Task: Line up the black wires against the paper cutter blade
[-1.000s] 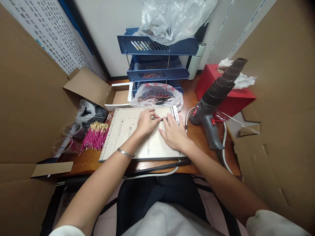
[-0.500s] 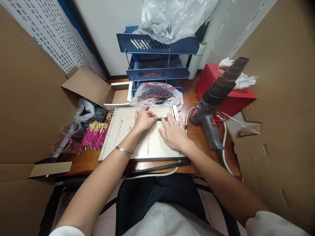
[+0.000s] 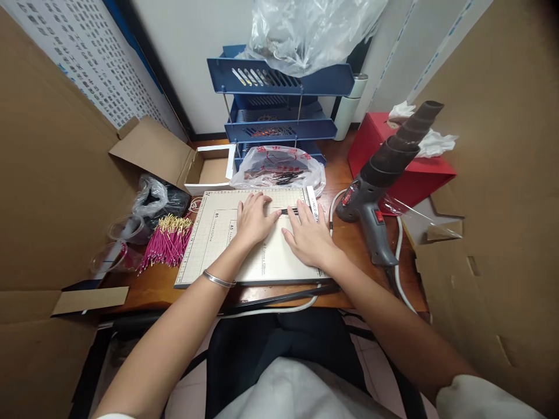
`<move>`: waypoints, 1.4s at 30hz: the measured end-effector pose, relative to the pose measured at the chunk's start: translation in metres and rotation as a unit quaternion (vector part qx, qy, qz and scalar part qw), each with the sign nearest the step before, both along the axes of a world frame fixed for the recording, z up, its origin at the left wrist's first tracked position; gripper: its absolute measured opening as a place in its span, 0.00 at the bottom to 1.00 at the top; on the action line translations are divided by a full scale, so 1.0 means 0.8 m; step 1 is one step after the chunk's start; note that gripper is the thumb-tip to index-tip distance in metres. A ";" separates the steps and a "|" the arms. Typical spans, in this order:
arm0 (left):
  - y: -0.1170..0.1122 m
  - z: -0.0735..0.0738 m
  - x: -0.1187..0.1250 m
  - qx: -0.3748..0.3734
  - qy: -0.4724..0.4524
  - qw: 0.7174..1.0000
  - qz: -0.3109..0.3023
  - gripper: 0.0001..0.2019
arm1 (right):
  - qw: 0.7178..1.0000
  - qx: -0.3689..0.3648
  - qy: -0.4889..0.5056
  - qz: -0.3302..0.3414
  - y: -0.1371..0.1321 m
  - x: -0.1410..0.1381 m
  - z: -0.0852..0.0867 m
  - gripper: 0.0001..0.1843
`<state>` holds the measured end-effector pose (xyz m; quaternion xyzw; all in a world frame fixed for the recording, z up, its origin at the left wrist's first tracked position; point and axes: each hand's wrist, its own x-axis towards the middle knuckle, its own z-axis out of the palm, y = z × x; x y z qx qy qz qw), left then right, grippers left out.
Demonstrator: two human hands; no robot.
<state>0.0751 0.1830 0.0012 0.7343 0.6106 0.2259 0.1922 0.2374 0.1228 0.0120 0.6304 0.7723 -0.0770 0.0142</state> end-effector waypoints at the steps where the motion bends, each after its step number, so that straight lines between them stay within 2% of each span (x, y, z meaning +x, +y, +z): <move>1: -0.001 0.000 0.000 -0.004 0.000 1.000 -0.001 0.17 | 1.000 -0.001 0.000 -0.001 0.000 0.000 0.000 0.38; 4: -0.009 0.003 0.005 -0.007 -0.011 0.999 -0.033 0.25 | 1.000 -0.001 -0.003 0.001 0.000 0.000 0.000 0.38; 7: -0.025 0.012 0.018 -0.019 -0.030 0.993 -0.110 0.35 | 1.000 -0.003 -0.012 0.016 0.000 0.001 0.002 0.38; 11: -0.040 0.020 0.037 -0.057 -0.008 0.981 -0.184 0.37 | 0.997 -0.021 -0.024 0.065 -0.002 0.003 0.009 0.40; 14: -0.041 0.018 0.043 -0.074 0.014 0.978 -0.194 0.38 | 0.997 -0.025 -0.031 0.066 -0.004 0.003 0.013 0.40; 23: -0.042 0.013 0.047 -0.061 0.037 0.977 -0.198 0.38 | 0.997 -0.044 -0.007 0.058 -0.001 0.007 0.012 0.42; 25: -0.042 0.013 0.048 -0.064 0.042 0.977 -0.197 0.39 | 0.998 -0.029 0.026 0.047 0.002 0.014 0.010 0.43; 27: -0.042 0.012 0.050 -0.067 0.061 0.976 -0.196 0.39 | 0.997 0.021 0.079 0.003 0.008 0.028 0.006 0.43; 29: -0.042 0.012 0.051 -0.062 0.091 0.974 -0.200 0.39 | 0.983 0.085 0.151 -0.058 0.017 0.047 0.001 0.41; 31: -0.044 0.011 0.053 -0.051 0.124 0.970 -0.205 0.39 | 0.961 0.120 0.230 -0.095 0.027 0.066 -0.003 0.36; 36: -0.047 0.009 0.058 -0.024 0.188 0.959 -0.209 0.39 | 0.912 0.161 0.368 -0.082 0.047 0.091 -0.014 0.24; 39: -0.048 0.008 0.059 -0.010 0.209 0.955 -0.211 0.39 | 0.910 0.150 0.378 -0.075 0.060 0.086 -0.023 0.15; 42: -0.048 0.009 0.060 -0.011 0.220 0.952 -0.212 0.39 | 0.926 0.128 0.348 -0.068 0.073 0.079 -0.031 0.10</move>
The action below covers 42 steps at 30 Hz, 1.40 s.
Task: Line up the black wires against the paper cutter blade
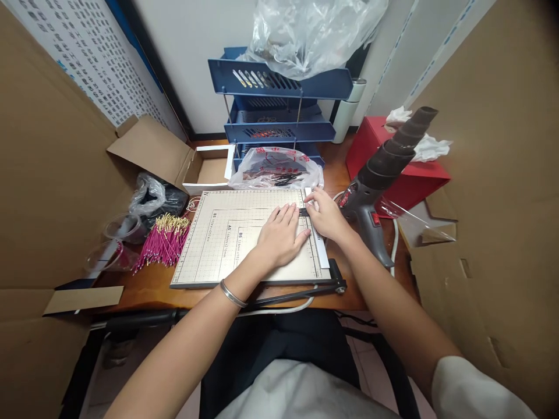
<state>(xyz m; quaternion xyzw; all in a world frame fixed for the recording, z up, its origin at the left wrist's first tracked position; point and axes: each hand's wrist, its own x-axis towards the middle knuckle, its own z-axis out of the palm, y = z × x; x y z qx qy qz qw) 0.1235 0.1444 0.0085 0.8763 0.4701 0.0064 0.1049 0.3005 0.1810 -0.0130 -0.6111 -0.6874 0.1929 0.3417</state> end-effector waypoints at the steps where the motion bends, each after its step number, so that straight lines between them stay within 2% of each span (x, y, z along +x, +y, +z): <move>1: 0.000 0.000 0.000 -0.001 0.002 1.000 0.000 0.39 | 1.000 -0.008 -0.011 0.003 0.003 -0.002 -0.002 0.08; 9: 0.000 -0.006 0.001 0.020 -0.018 1.000 -0.003 0.40 | 0.999 -0.014 -0.035 0.008 -0.002 -0.003 -0.003 0.04; 15: 0.000 -0.003 0.004 0.015 0.002 1.000 -0.007 0.41 | 1.000 -0.021 0.002 0.012 -0.001 -0.004 -0.007 0.04; 17: 0.001 -0.003 0.005 0.017 0.006 1.000 -0.015 0.41 | 0.999 -0.027 0.031 0.009 -0.001 -0.003 -0.012 0.07; 21: 0.003 -0.005 0.005 0.017 0.008 0.999 -0.031 0.40 | 0.993 -0.041 0.111 -0.013 0.011 0.003 -0.024 0.21; 26: 0.004 -0.006 0.004 0.022 0.001 0.999 -0.034 0.41 | 0.971 -0.058 0.228 -0.047 0.059 0.005 -0.034 0.31; 30: 0.003 -0.004 0.004 0.027 0.011 0.999 -0.039 0.40 | 0.953 -0.051 0.295 -0.046 0.088 0.000 -0.041 0.37; 36: 0.004 -0.009 0.001 0.028 -0.013 0.999 -0.042 0.40 | 0.929 -0.030 0.368 -0.016 0.075 0.000 -0.060 0.38; 42: 0.015 -0.010 -0.015 0.014 -0.026 0.999 -0.040 0.41 | 0.924 -0.022 0.382 0.010 0.064 0.004 -0.066 0.38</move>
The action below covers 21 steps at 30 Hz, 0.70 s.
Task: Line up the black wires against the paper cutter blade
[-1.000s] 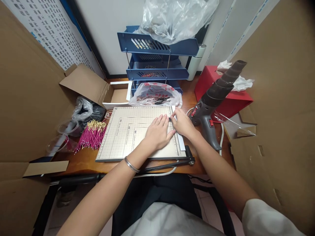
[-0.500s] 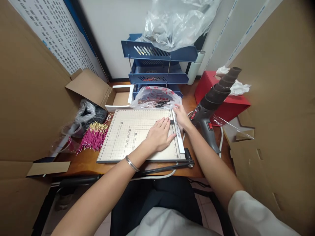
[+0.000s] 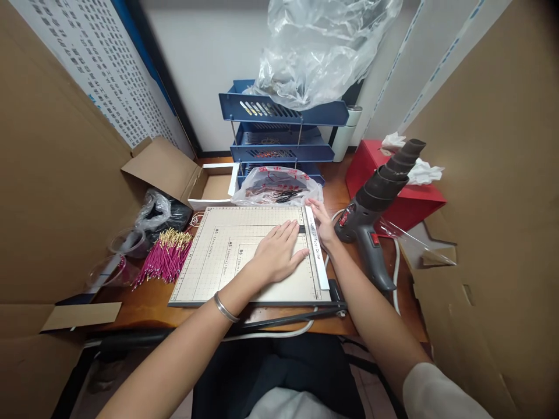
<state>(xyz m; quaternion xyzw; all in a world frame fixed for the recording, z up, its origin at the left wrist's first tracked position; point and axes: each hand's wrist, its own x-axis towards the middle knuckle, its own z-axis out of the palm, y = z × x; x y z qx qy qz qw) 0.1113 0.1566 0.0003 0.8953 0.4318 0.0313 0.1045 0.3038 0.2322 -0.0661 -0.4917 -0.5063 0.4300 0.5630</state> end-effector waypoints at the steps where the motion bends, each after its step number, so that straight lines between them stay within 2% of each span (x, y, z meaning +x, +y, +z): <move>1: 0.002 0.000 -0.002 -0.001 0.003 1.000 0.001 0.41 | 1.000 0.002 -0.003 0.003 0.001 0.000 -0.001 0.37; 8: 0.012 0.008 -0.012 0.000 -0.005 1.000 -0.011 0.41 | 0.999 0.010 -0.021 0.029 0.005 -0.001 -0.006 0.37; 11: 0.041 0.017 -0.017 0.040 -0.084 0.996 -0.012 0.34 | 0.999 0.006 -0.026 0.037 0.006 -0.001 -0.007 0.40; 13: 0.072 0.023 -0.019 0.063 -0.155 0.986 0.002 0.25 | 0.999 0.002 -0.030 0.043 0.006 -0.002 -0.006 0.41; 14: 0.088 0.025 -0.020 0.053 -0.184 0.981 0.004 0.19 | 0.998 0.000 -0.031 0.046 0.006 -0.002 -0.006 0.42; 16: 0.120 0.027 -0.021 -0.031 -0.222 0.974 -0.026 0.11 | 0.998 -0.001 -0.031 0.050 0.005 -0.002 -0.006 0.43; 19: 0.149 0.024 -0.021 -0.157 -0.245 0.954 -0.070 0.08 | 0.998 -0.003 -0.032 0.056 0.004 -0.002 -0.006 0.44; 21: 0.155 0.021 -0.022 -0.186 -0.253 0.946 -0.078 0.07 | 0.997 -0.008 -0.035 0.061 0.002 -0.003 -0.007 0.45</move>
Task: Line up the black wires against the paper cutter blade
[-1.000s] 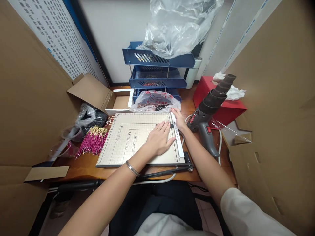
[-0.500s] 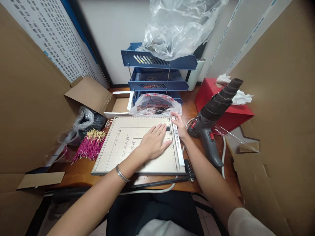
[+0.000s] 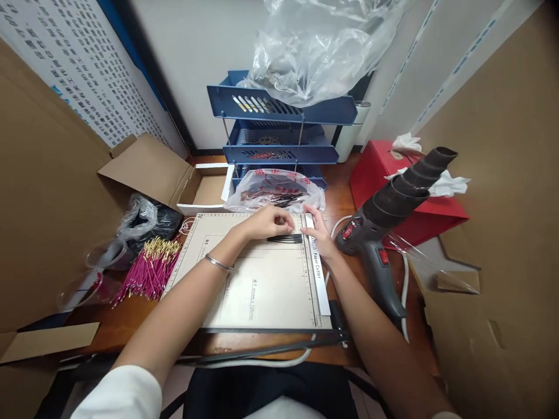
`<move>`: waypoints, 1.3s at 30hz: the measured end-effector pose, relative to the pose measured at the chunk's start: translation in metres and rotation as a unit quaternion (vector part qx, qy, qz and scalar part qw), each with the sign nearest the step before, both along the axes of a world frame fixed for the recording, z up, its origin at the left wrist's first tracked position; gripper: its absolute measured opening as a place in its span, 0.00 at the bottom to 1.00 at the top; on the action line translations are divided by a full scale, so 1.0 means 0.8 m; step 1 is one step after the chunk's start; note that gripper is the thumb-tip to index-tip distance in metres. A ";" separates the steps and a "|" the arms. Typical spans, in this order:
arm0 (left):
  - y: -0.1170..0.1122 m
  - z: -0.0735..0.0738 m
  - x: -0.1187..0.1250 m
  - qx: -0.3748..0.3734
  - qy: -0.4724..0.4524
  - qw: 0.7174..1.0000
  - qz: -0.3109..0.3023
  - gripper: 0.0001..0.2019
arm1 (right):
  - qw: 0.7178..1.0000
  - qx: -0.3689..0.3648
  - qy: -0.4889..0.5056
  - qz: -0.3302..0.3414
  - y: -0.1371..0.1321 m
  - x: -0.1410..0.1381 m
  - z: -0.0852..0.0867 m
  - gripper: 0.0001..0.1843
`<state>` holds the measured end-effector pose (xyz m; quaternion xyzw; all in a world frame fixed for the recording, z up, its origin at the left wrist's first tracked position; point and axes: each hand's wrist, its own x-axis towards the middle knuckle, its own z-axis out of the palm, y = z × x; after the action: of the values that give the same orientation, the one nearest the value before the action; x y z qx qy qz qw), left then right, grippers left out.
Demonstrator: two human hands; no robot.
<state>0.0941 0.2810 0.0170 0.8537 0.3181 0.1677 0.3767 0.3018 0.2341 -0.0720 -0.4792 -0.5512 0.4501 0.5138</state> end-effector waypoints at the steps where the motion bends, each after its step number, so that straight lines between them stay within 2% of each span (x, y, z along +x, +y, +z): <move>1: 0.000 -0.002 0.000 -0.005 -0.005 1.000 -0.003 0.07 | 1.000 -0.003 -0.002 0.001 0.000 0.000 -0.001 0.45; 8: -0.001 -0.009 -0.002 0.020 -0.020 0.999 -0.032 0.06 | 1.000 -0.005 -0.017 0.004 0.000 0.004 0.001 0.47; 22: 0.001 -0.010 -0.002 0.066 -0.015 0.998 -0.017 0.06 | 1.000 -0.007 0.009 0.004 0.001 0.003 0.007 0.47; 25: -0.004 -0.012 -0.006 0.070 -0.030 0.997 -0.001 0.07 | 1.000 0.000 0.002 0.017 -0.001 0.005 0.010 0.49; 31: -0.028 -0.018 -0.030 0.113 -0.068 0.989 0.074 0.09 | 0.998 0.025 -0.039 0.042 -0.005 0.010 0.010 0.51; 34: -0.031 -0.020 -0.033 0.120 -0.059 0.988 0.077 0.08 | 0.999 0.017 -0.032 0.040 -0.005 0.009 0.008 0.51; 39: -0.014 -0.023 -0.018 0.111 -0.062 0.990 0.062 0.08 | 1.000 -0.001 -0.009 0.020 0.000 0.005 0.005 0.50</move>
<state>0.0799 0.2700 -0.0010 0.8569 0.3254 0.2780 0.2875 0.3054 0.2340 -0.0676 -0.4726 -0.5649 0.4568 0.4990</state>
